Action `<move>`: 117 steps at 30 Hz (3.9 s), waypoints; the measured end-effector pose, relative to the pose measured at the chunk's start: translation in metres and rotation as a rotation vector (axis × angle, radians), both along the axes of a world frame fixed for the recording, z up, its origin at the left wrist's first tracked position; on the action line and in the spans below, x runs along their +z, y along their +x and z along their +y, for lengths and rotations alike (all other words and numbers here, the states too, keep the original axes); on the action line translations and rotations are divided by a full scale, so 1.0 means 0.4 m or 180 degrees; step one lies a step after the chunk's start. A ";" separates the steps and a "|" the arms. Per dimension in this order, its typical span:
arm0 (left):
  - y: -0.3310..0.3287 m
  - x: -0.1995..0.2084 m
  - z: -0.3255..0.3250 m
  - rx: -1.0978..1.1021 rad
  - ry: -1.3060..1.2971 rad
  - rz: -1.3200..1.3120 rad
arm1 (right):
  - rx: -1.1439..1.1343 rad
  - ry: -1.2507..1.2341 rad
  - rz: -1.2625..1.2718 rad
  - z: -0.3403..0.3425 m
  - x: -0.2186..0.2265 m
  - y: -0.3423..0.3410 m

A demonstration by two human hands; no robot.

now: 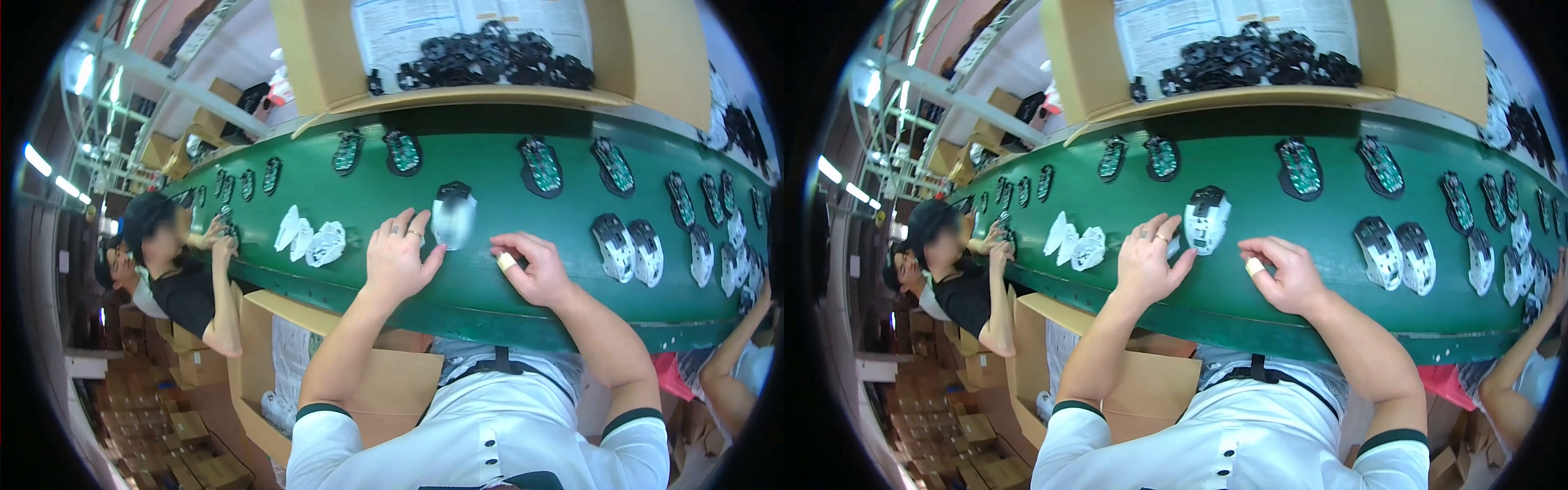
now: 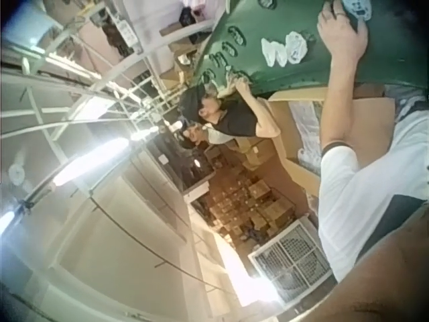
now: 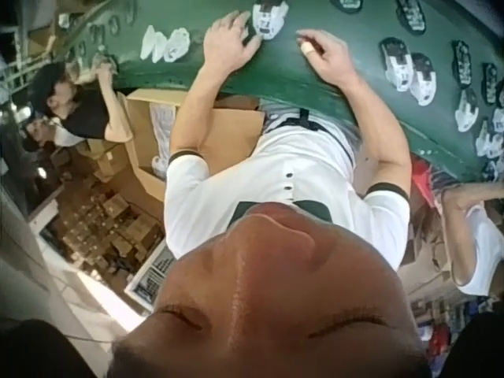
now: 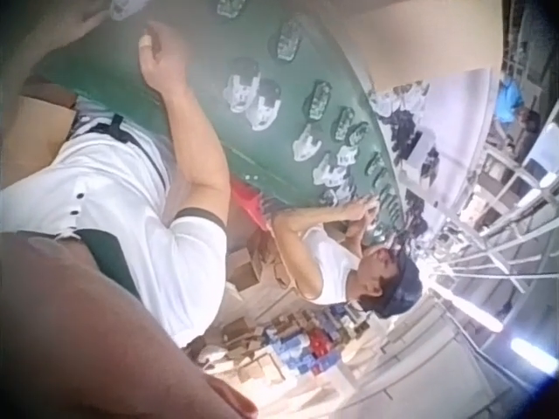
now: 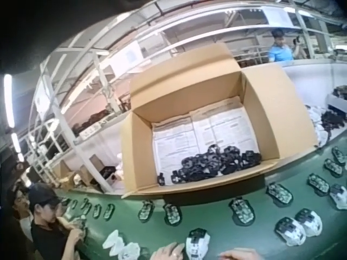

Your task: The person takes mouse shells from a cardboard box, retrieves plastic parts from another box, assembles the parts into the shells by hand, and places the assembled pieces on the conveyor belt.

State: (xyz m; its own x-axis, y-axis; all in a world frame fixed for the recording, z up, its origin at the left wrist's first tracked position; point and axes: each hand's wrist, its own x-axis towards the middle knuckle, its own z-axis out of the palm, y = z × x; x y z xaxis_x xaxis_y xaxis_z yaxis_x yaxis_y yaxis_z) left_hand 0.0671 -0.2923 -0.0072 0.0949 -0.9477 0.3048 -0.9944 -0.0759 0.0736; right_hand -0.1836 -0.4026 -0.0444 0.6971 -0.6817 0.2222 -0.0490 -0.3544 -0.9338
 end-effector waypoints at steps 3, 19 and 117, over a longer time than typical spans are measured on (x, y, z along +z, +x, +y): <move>-0.026 0.012 -0.048 -0.0278 0.0008 0.0887 | -0.0218 -0.0350 -0.0115 -0.007 0.000 -0.013; -0.024 0.092 -0.047 -0.1456 0.0800 0.1105 | 0.0017 -0.1434 0.0253 -0.013 -0.049 -0.004; 0.069 -0.021 -0.039 -0.0807 0.0617 0.1504 | -0.0252 -0.1534 0.0633 -0.441 0.344 0.170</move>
